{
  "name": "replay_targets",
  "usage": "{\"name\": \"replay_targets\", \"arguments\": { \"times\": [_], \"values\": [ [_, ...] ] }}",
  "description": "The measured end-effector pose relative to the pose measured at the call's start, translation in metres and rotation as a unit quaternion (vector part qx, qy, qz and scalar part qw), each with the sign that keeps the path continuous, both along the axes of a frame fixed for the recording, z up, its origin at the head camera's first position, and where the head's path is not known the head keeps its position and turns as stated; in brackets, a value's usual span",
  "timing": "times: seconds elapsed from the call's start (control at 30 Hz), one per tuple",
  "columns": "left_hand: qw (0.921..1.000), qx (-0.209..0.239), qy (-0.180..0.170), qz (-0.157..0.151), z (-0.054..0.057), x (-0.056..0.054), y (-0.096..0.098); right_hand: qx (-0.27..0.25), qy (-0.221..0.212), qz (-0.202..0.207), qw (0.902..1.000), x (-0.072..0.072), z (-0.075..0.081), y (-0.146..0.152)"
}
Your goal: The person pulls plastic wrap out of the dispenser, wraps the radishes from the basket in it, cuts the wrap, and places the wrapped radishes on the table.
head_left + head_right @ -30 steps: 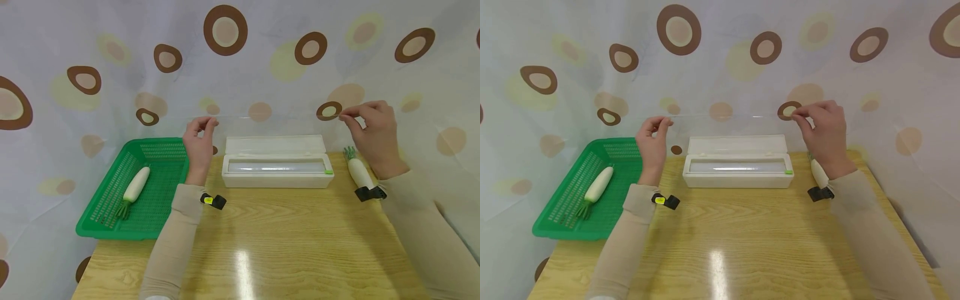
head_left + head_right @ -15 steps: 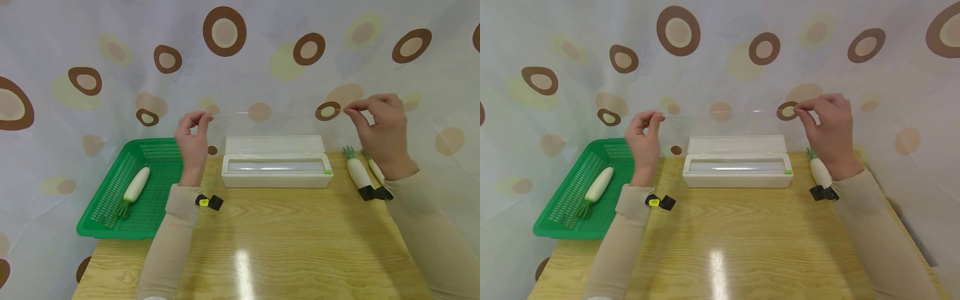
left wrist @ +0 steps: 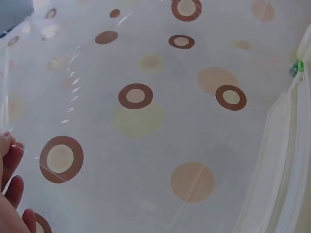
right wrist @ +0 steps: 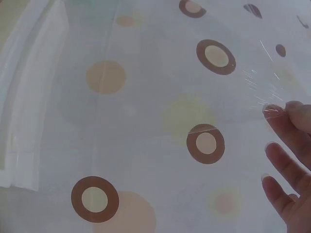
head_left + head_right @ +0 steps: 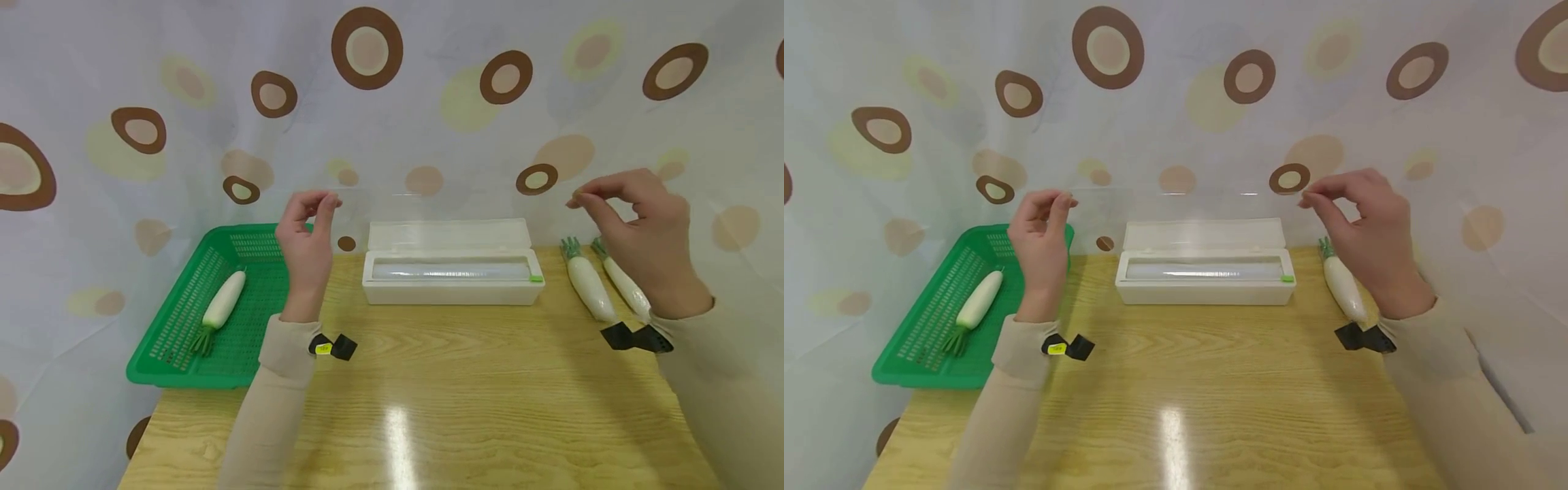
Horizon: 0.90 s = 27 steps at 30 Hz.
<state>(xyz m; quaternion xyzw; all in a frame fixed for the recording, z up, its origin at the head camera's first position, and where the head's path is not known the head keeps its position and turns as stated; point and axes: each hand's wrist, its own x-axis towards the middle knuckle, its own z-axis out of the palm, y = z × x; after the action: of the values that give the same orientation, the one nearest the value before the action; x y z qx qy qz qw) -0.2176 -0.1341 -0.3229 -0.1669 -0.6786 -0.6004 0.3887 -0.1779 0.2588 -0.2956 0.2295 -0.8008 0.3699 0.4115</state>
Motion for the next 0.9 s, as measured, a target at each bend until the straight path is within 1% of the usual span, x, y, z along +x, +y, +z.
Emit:
{"name": "replay_targets", "arguments": {
  "times": [0.1, 0.13, 0.23, 0.3, 0.4, 0.47, 0.57, 0.63, 0.67, 0.73, 0.8, 0.87, 0.9],
  "values": [
    [0.9998, -0.002, -0.004, -0.018, -0.003, 0.011, -0.004, -0.008, -0.029, 0.043, 0.9986, 0.012, 0.000, 0.004],
    [0.9996, 0.000, -0.005, -0.029, -0.004, 0.014, -0.006, -0.008, -0.042, 0.059, 0.9973, 0.017, 0.000, 0.006],
    [0.9962, 0.018, -0.026, -0.081, -0.008, 0.027, -0.011, 0.004, -0.080, 0.092, 0.9926, 0.031, -0.002, 0.010],
    [0.9929, 0.021, -0.044, -0.108, -0.012, 0.037, -0.017, 0.020, -0.099, 0.117, 0.9881, 0.041, -0.004, 0.013],
    [0.9872, 0.023, -0.066, -0.144, -0.020, 0.053, -0.027, 0.059, -0.107, 0.144, 0.9820, 0.053, -0.008, 0.019],
    [0.9839, 0.014, -0.075, -0.162, -0.025, 0.063, -0.034, 0.076, -0.097, 0.168, 0.9780, 0.060, -0.011, 0.022],
    [0.9751, 0.010, -0.091, -0.202, -0.032, 0.076, -0.043, 0.097, -0.090, 0.201, 0.9707, 0.068, -0.016, 0.025],
    [0.9672, 0.000, -0.103, -0.232, -0.036, 0.082, -0.048, 0.104, -0.094, 0.232, 0.9626, 0.072, -0.020, 0.027],
    [0.9626, -0.007, -0.109, -0.248, -0.039, 0.084, -0.051, 0.104, -0.103, 0.252, 0.9567, 0.074, -0.024, 0.028],
    [0.9507, -0.021, -0.120, -0.285, -0.044, 0.089, -0.056, 0.110, -0.125, 0.286, 0.9438, 0.078, -0.032, 0.031],
    [0.9342, -0.046, -0.136, -0.326, -0.051, 0.094, -0.061, 0.114, -0.151, 0.314, 0.9303, 0.083, -0.042, 0.034],
    [0.9145, -0.076, -0.146, -0.369, -0.060, 0.097, -0.067, 0.130, -0.185, 0.325, 0.9184, 0.089, -0.053, 0.036],
    [0.9031, -0.091, -0.155, -0.390, -0.064, 0.099, -0.069, 0.138, -0.201, 0.329, 0.9122, 0.091, -0.059, 0.037]
  ]
}}
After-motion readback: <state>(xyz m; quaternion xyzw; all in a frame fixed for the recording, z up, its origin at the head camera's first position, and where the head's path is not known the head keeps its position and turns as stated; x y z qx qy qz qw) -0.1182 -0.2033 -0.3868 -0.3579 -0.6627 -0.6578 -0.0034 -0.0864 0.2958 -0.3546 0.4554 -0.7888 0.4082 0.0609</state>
